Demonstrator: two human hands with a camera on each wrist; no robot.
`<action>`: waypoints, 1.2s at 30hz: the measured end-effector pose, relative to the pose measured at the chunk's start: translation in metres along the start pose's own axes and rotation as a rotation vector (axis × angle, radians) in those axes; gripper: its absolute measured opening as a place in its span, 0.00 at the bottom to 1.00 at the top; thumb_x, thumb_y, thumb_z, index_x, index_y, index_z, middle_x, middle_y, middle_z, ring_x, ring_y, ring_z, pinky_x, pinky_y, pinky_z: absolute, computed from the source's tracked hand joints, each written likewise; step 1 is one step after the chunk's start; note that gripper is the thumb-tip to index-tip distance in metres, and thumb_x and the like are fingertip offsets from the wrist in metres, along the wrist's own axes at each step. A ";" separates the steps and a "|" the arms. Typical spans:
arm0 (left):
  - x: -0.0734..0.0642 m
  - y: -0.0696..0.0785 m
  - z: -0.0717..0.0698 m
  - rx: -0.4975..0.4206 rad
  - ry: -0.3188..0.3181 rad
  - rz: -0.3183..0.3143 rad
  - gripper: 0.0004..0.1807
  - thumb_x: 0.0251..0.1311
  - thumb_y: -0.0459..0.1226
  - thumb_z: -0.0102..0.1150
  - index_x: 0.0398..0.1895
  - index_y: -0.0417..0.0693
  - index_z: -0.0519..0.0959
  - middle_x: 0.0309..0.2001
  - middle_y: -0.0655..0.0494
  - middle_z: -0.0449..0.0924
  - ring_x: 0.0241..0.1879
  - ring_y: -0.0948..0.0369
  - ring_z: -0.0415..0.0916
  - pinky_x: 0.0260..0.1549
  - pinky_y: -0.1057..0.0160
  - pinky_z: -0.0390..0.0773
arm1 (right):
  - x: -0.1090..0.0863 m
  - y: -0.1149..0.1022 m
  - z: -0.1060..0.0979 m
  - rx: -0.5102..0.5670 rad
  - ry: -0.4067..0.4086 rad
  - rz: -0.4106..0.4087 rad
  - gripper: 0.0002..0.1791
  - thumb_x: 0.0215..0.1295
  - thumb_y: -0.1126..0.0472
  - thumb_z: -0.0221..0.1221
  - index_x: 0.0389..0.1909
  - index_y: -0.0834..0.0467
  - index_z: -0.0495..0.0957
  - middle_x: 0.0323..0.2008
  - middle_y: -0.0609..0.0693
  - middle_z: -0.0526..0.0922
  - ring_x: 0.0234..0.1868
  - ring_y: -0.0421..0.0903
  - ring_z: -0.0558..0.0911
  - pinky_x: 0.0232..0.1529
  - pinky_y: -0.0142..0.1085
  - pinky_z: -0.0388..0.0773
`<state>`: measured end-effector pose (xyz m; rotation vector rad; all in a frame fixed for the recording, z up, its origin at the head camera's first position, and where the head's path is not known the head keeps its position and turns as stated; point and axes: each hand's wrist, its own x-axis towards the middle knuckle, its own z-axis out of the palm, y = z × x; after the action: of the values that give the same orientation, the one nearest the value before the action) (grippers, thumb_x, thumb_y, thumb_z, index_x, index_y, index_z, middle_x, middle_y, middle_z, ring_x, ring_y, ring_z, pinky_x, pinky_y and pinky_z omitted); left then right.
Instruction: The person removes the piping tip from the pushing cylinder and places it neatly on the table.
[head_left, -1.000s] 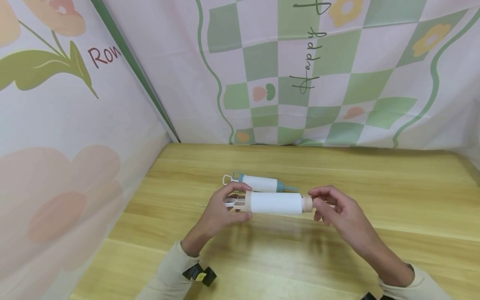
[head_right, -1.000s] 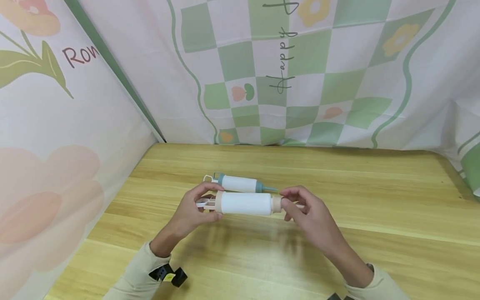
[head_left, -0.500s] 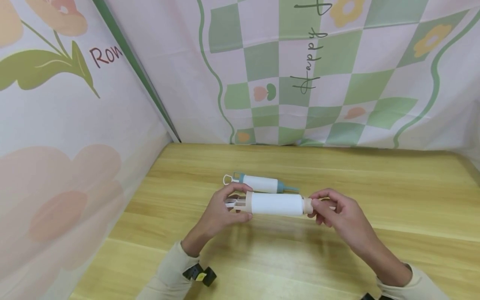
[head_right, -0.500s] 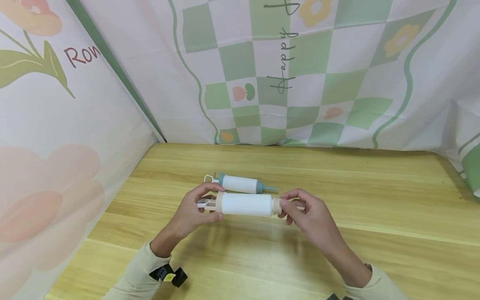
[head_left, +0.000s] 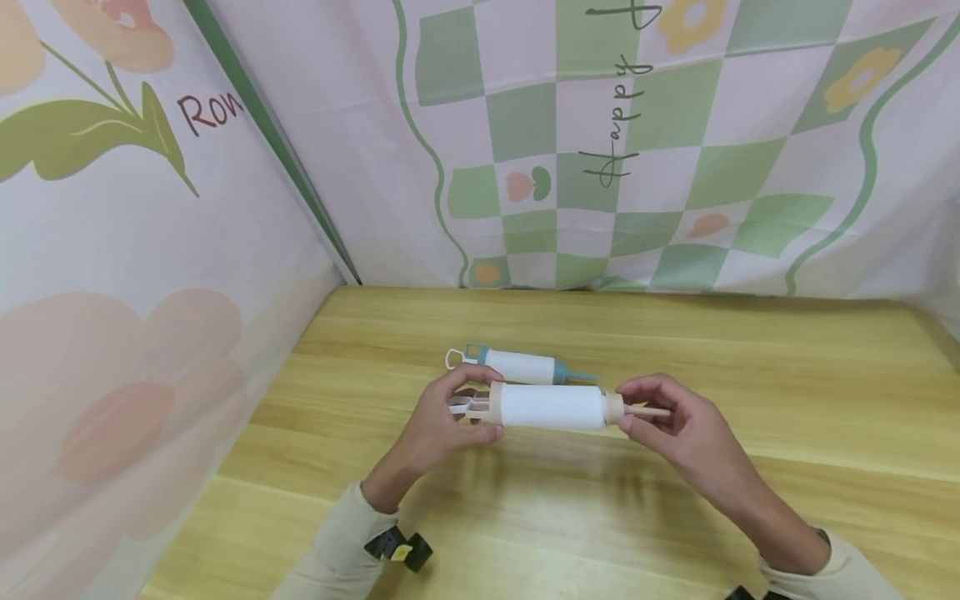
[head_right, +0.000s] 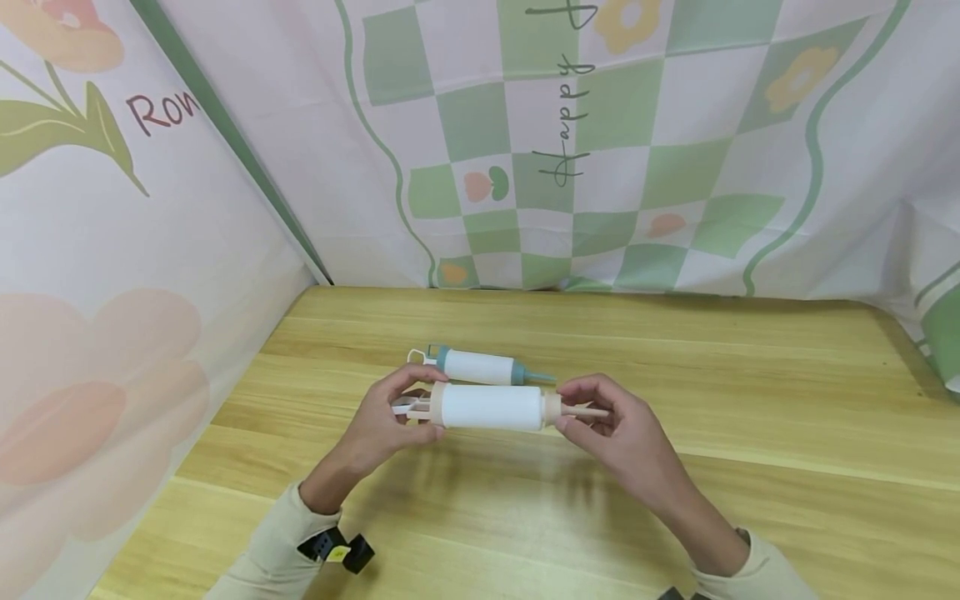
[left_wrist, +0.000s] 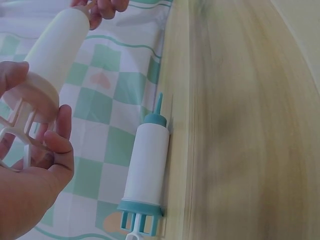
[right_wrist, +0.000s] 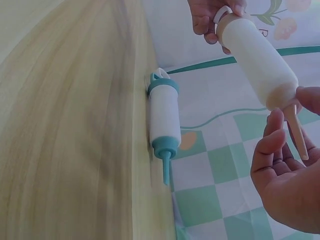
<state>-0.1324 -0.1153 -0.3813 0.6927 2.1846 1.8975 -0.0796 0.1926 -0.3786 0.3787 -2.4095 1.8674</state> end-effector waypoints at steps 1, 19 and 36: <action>0.000 0.000 0.000 -0.001 0.001 -0.001 0.27 0.48 0.30 0.71 0.55 0.45 0.77 0.55 0.48 0.74 0.49 0.50 0.76 0.46 0.49 0.80 | 0.000 0.000 0.000 0.001 -0.002 -0.003 0.16 0.67 0.68 0.63 0.54 0.65 0.75 0.49 0.53 0.80 0.46 0.45 0.84 0.40 0.36 0.84; 0.000 -0.001 0.000 -0.004 -0.007 0.005 0.27 0.48 0.30 0.71 0.55 0.44 0.77 0.54 0.48 0.74 0.49 0.49 0.76 0.46 0.49 0.81 | 0.005 -0.007 0.001 -0.073 -0.030 0.126 0.16 0.77 0.55 0.54 0.53 0.63 0.76 0.36 0.54 0.84 0.31 0.48 0.82 0.23 0.37 0.74; -0.002 0.000 -0.004 0.016 0.014 -0.005 0.27 0.48 0.31 0.72 0.55 0.46 0.77 0.57 0.48 0.74 0.52 0.47 0.74 0.46 0.49 0.81 | 0.001 -0.007 0.001 0.022 0.007 0.004 0.15 0.70 0.67 0.60 0.54 0.67 0.73 0.41 0.56 0.82 0.33 0.50 0.82 0.32 0.36 0.82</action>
<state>-0.1327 -0.1195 -0.3811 0.6781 2.2096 1.8900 -0.0792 0.1900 -0.3723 0.3675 -2.3894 1.8946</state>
